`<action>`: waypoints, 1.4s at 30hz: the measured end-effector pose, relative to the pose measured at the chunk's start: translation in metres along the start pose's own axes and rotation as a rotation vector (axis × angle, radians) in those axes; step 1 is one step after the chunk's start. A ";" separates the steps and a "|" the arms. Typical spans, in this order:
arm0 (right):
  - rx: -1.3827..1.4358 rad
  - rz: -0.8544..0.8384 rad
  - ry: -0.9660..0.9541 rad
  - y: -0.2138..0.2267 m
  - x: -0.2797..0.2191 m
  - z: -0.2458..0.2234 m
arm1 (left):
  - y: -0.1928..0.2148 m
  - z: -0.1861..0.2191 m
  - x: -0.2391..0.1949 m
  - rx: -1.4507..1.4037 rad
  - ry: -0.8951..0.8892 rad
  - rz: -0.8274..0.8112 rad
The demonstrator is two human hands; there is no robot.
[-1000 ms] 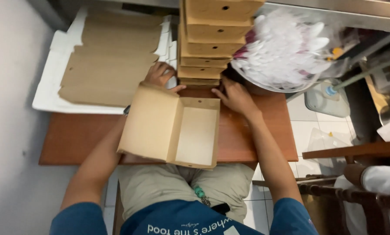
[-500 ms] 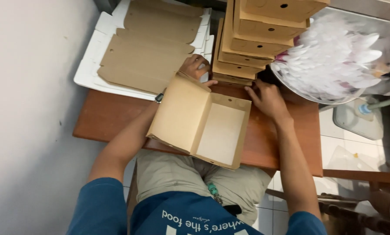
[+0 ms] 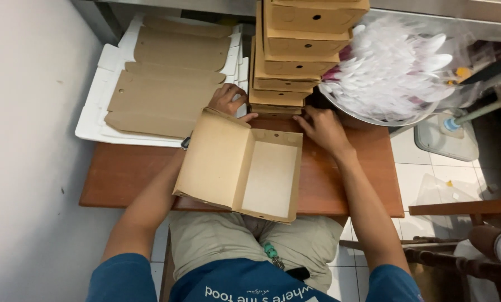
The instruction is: The person repeatedly opens small cardboard boxes, places a sealed plastic packet containing a white and a pink item inside each box, closes the box, and stacks it on a growing pile. The process is repeated for multiple boxes throughout the clip.
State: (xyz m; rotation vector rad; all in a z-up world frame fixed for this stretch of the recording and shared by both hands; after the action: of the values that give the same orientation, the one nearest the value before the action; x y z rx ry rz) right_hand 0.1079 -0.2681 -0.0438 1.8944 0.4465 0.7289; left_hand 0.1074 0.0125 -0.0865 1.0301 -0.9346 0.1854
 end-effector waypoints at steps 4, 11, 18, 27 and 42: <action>0.044 0.019 -0.002 0.006 0.000 -0.006 | 0.009 0.007 0.003 0.001 0.002 -0.026; 0.087 0.029 -0.022 0.009 0.003 -0.011 | 0.008 0.005 0.005 0.000 0.020 -0.043; 0.101 0.025 -0.020 0.012 0.007 -0.016 | 0.007 0.004 0.004 0.007 0.014 -0.016; 0.067 -0.013 -0.036 0.010 0.004 -0.015 | 0.007 0.006 0.002 0.036 0.021 -0.050; 0.444 -0.166 -0.070 0.050 0.002 -0.046 | 0.008 0.004 0.006 0.019 0.011 -0.028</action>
State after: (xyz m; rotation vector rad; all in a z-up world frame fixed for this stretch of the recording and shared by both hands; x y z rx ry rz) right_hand 0.0778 -0.2563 0.0160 2.2520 0.7598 0.4769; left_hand 0.1046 0.0123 -0.0763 1.0578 -0.9100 0.1765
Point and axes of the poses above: each hand's wrist, its own x-axis towards the middle knuckle, its own y-axis out of the back of the hand, z = x × y, the point moved 5 cm from there along x, towards the middle knuckle, and after that the axes turned 6 degrees about y, right-handed, at the moved point
